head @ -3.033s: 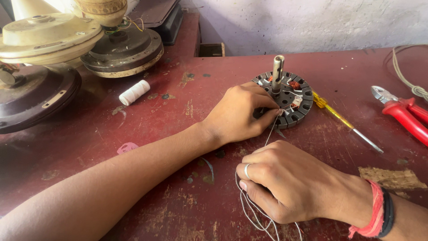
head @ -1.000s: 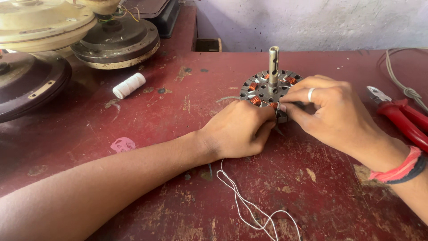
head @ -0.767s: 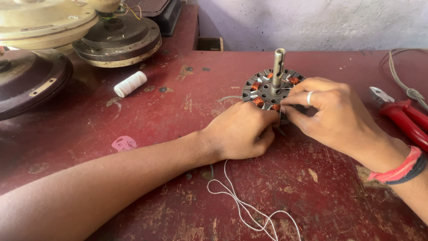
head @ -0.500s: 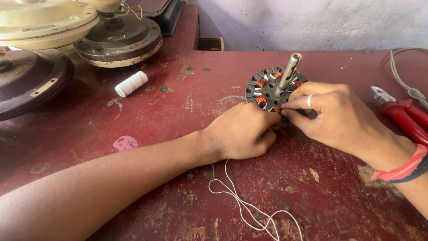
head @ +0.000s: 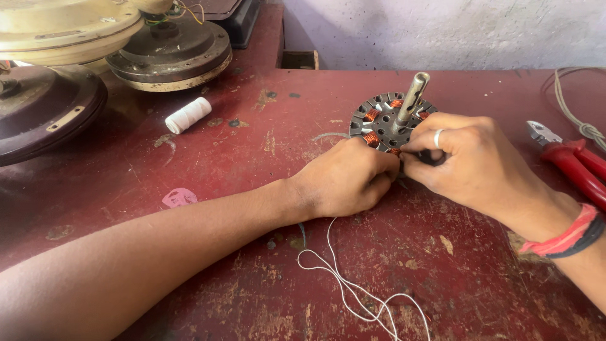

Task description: The person ties white thread around copper windings on a motor rotor to secure them. They repeatedly wrap the thread, pull it taut, and tie knots around individual coils. The rotor remains on the workbench throughout the clip.

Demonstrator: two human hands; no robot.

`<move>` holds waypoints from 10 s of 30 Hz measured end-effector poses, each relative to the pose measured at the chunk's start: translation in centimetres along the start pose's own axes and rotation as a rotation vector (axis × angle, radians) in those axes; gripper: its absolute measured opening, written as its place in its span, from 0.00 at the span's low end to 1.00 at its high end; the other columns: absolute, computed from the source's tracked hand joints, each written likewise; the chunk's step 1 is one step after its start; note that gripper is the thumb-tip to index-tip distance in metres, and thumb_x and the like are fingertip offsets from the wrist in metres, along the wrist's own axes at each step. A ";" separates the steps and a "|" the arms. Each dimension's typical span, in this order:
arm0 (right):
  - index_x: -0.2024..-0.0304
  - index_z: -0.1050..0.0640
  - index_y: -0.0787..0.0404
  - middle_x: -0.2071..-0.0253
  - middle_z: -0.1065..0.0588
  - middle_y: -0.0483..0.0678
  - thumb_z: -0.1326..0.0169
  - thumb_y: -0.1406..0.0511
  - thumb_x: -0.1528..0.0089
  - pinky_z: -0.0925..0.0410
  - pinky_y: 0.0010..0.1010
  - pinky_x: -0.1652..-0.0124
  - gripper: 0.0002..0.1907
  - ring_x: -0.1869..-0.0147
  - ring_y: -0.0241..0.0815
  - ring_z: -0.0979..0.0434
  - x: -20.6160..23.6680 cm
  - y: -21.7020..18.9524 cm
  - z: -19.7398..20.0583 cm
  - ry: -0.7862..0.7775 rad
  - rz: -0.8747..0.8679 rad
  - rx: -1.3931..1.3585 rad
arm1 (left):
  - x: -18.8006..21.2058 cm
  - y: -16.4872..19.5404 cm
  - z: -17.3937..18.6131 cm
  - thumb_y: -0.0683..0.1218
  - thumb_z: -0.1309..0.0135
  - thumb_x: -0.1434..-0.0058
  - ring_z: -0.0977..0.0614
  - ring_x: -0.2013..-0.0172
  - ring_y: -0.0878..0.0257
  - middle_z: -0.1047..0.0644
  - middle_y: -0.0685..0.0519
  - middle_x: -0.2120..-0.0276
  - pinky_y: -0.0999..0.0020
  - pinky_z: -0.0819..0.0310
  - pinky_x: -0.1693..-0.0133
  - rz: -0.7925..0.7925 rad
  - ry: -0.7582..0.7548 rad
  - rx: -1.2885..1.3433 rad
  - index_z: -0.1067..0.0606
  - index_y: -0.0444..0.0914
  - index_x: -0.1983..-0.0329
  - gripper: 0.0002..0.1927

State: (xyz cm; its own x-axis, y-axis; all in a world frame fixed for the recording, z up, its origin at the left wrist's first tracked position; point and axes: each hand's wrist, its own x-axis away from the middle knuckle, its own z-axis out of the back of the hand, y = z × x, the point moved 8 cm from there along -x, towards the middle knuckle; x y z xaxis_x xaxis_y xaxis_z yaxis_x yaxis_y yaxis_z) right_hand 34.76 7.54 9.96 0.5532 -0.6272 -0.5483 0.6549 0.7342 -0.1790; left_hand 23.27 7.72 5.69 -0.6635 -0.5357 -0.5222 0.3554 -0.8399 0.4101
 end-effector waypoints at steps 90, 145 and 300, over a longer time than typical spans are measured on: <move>0.64 0.18 0.68 0.62 0.19 0.52 0.36 0.72 0.47 0.27 0.32 0.67 0.08 0.65 0.46 0.17 -0.6 -0.5 -0.6 0.042 0.016 -0.022 | 0.2 -1.5 1.2 0.44 0.48 0.44 0.16 0.64 0.46 0.19 0.42 0.70 0.52 0.23 0.58 0.181 0.035 -0.052 0.18 0.37 0.67 0.09; 0.63 0.18 0.67 0.64 0.19 0.52 0.38 0.70 0.40 0.29 0.29 0.68 0.05 0.69 0.40 0.19 2.0 0.1 4.9 0.224 0.011 -0.021 | 0.3 7.5 3.1 0.44 0.44 0.49 0.17 0.64 0.46 0.19 0.43 0.71 0.50 0.25 0.64 0.294 -0.592 -0.298 0.19 0.39 0.67 0.08; 0.62 0.15 0.64 0.72 0.22 0.43 0.38 0.64 0.39 0.38 0.21 0.76 0.09 0.73 0.30 0.29 3.4 2.0 -1.5 0.091 -0.683 -0.892 | 2.7 4.0 2.1 0.45 0.51 0.35 0.23 0.79 0.71 0.22 0.51 0.80 0.69 0.27 0.75 0.468 0.419 0.457 0.23 0.32 0.64 0.11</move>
State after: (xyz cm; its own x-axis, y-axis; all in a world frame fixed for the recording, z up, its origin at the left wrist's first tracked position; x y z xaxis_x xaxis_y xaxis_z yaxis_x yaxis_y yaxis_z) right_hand 37.19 7.26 6.48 0.1559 -0.9742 -0.1630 0.1836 0.1908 -0.9643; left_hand 21.51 3.12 7.54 -0.1742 -0.8905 -0.4203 0.1703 -0.4476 0.8779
